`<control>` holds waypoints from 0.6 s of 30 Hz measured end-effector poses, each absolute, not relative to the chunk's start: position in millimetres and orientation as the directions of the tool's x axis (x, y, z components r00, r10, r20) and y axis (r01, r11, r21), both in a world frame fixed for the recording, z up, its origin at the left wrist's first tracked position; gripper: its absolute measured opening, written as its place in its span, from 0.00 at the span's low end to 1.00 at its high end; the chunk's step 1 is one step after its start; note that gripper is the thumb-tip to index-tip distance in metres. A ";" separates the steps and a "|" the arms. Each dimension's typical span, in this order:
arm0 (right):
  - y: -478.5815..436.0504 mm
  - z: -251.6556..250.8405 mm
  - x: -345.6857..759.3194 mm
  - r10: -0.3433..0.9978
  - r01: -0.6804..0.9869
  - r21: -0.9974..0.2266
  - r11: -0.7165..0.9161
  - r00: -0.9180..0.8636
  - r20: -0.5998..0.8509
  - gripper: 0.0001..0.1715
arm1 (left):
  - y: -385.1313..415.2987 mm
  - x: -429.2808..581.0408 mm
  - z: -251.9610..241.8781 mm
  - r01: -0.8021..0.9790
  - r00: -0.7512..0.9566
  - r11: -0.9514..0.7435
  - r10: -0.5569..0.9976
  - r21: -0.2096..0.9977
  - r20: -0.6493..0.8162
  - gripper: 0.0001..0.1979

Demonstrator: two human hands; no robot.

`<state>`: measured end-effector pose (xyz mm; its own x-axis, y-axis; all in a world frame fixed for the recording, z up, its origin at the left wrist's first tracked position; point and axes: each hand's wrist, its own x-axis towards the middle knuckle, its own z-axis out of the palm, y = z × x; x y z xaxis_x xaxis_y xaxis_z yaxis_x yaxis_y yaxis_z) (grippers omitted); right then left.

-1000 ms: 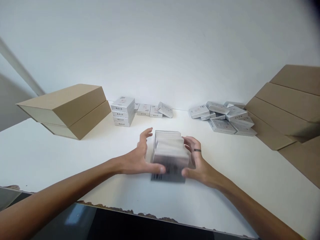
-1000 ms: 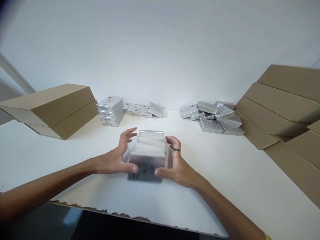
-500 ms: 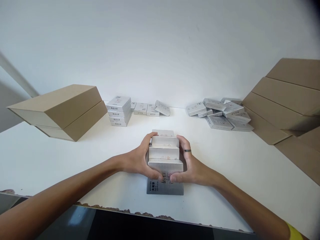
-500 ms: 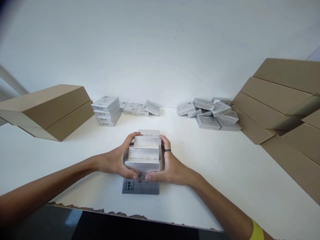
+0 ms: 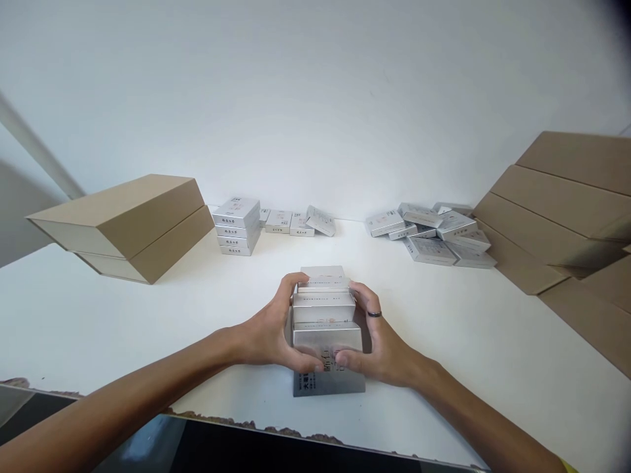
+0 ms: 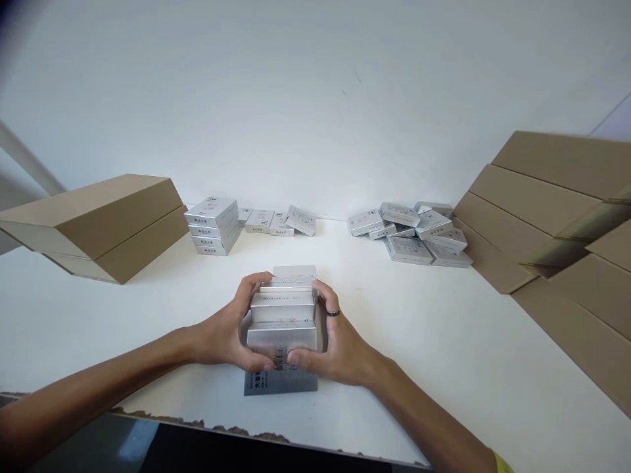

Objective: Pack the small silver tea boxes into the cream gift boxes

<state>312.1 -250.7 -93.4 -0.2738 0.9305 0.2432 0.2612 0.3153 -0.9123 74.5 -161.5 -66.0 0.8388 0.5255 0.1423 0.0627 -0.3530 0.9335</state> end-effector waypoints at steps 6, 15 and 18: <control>-252.3 -93.6 310.7 0.940 0.252 -0.923 0.292 -0.255 0.227 0.54 | -163.8 76.3 -75.4 -0.036 0.806 -0.283 0.559 0.958 0.195 0.54; -244.5 -79.1 313.9 0.994 0.289 -0.956 0.047 -0.112 0.015 0.51 | -150.9 76.3 -65.2 0.106 0.790 -0.195 0.612 0.975 0.037 0.61; -218.7 -77.0 317.0 0.995 0.273 -0.958 -0.093 0.064 -0.078 0.48 | -130.7 86.7 -60.4 0.252 0.689 -0.147 0.721 0.956 -0.071 0.45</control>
<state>317.0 -218.7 -77.0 0.0643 0.9949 -0.0779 0.2729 -0.0926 -0.9576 86.7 -130.7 -60.4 0.6889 0.7214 -0.0707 0.2521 -0.1470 0.9565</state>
